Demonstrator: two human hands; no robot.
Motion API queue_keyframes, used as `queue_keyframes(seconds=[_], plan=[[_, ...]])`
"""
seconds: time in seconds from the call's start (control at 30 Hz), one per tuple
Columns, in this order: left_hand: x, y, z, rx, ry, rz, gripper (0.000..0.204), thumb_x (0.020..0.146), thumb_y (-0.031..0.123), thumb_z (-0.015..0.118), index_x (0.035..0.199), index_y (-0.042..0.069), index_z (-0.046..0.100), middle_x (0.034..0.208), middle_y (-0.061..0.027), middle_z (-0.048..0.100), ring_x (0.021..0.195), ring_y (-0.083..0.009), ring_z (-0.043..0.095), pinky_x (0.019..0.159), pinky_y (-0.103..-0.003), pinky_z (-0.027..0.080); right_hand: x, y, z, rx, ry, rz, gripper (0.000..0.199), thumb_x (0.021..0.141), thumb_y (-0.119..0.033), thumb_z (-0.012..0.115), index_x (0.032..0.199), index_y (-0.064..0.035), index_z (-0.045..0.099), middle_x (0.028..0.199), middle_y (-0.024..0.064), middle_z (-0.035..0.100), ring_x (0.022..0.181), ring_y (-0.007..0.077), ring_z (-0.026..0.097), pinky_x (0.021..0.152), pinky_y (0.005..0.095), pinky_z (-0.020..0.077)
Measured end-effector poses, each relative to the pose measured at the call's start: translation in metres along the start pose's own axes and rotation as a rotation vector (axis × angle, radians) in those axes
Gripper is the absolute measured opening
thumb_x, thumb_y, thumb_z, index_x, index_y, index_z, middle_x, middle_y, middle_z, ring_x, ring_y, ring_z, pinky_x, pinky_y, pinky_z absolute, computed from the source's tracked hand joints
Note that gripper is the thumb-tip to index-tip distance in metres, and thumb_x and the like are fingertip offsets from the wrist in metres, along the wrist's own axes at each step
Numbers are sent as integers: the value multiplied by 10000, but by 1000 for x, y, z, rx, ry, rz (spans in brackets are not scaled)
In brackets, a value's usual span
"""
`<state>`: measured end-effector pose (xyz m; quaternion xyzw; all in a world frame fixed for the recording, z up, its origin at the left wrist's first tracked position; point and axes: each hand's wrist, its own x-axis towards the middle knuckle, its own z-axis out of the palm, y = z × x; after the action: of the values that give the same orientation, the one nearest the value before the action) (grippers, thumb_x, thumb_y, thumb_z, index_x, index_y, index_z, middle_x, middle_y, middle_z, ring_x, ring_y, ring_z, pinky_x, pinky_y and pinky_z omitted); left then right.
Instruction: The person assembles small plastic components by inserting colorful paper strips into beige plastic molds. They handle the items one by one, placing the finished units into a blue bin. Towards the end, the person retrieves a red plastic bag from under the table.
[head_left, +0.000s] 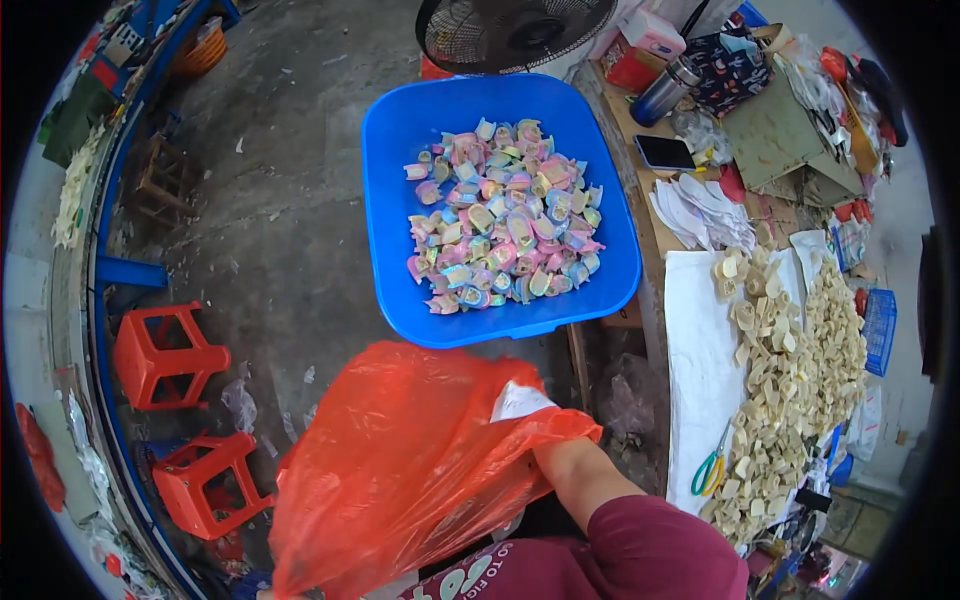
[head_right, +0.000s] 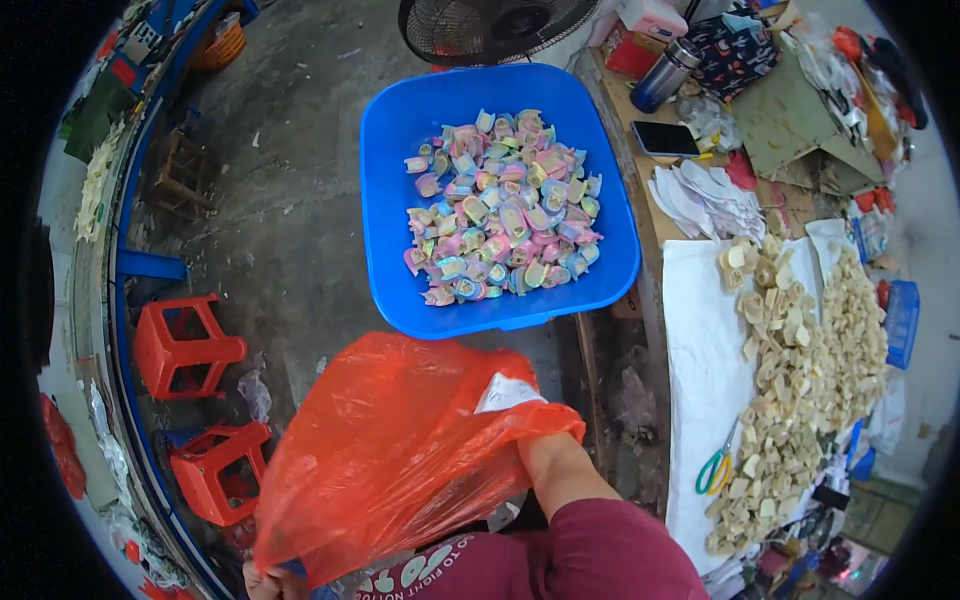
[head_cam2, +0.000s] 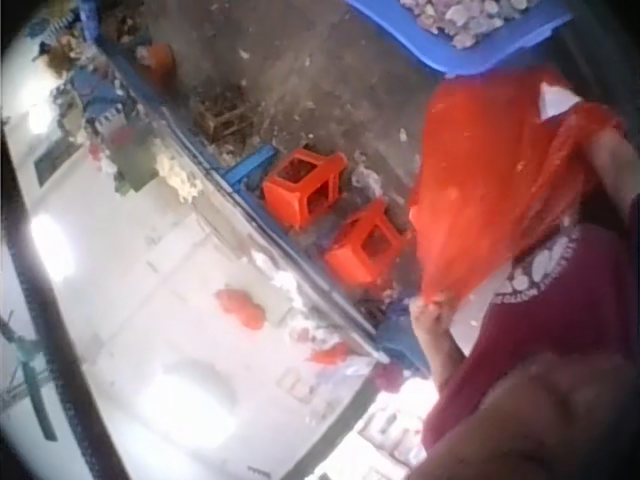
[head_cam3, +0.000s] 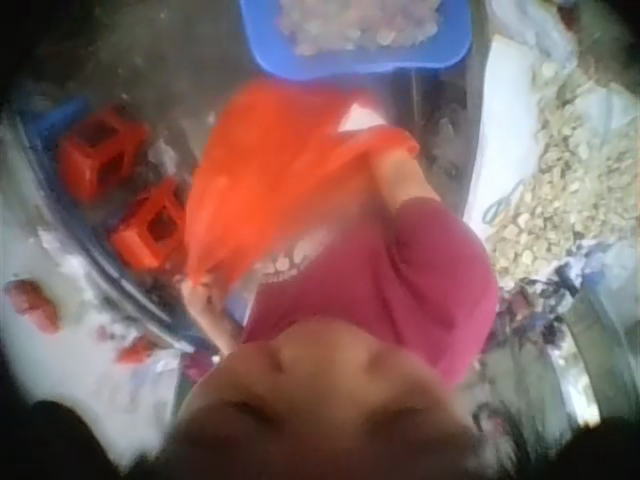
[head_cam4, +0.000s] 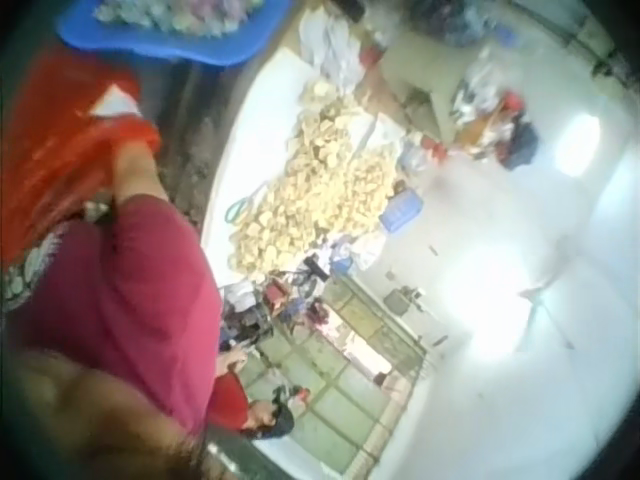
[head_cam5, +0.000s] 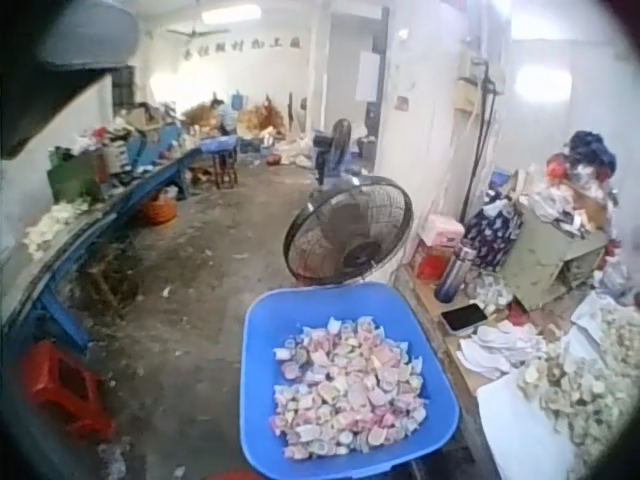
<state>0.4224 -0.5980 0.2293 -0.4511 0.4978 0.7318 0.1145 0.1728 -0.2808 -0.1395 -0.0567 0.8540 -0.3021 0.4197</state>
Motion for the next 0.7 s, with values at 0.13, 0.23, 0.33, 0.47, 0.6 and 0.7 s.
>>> queue_keyframes(seconds=[0.13,0.23,0.33,0.47,0.6,0.7], plan=[[-1,-1,-89,-90,-31,122,745,898,455,546,1470,158,172,1236,-146,310,848,-172,513,768,-301,393,-41,-63,6,-186,-33,-178,296,898,-200,552,1177,-117,605,1035,89,671,900,224,648,830,341,509],[16,63,5,-135,-146,392,459,957,193,524,1379,65,397,576,-158,581,342,-141,437,343,-246,335,-93,-128,14,-332,-82,-449,304,900,-197,552,1188,-113,598,1040,91,670,896,224,651,824,337,512],[32,58,-6,-172,-192,406,603,966,210,510,1486,68,239,630,-192,615,315,-128,420,298,-232,301,-119,-153,14,-554,-86,-685,313,901,-193,552,1200,-110,590,1046,92,669,893,223,653,818,333,515],[44,106,45,-805,299,531,650,972,189,498,1508,80,146,779,-251,631,318,-113,419,307,-209,322,-114,-147,-21,-763,-54,-819,325,902,-188,552,1215,-106,580,1054,95,669,887,222,657,809,327,518],[17,152,46,-563,97,668,712,974,122,470,1527,108,21,1118,-298,579,317,-120,398,305,-212,327,-102,-181,-78,-554,-161,-947,398,869,-173,590,1255,-92,537,1089,113,649,913,251,651,819,361,516],[15,128,-1,-326,-218,702,715,974,85,430,1528,125,-21,1161,-265,564,307,-101,357,292,-201,301,-119,-263,-130,-297,-330,-1069,519,819,-155,647,1305,-74,481,1137,138,620,955,295,640,840,416,510]])
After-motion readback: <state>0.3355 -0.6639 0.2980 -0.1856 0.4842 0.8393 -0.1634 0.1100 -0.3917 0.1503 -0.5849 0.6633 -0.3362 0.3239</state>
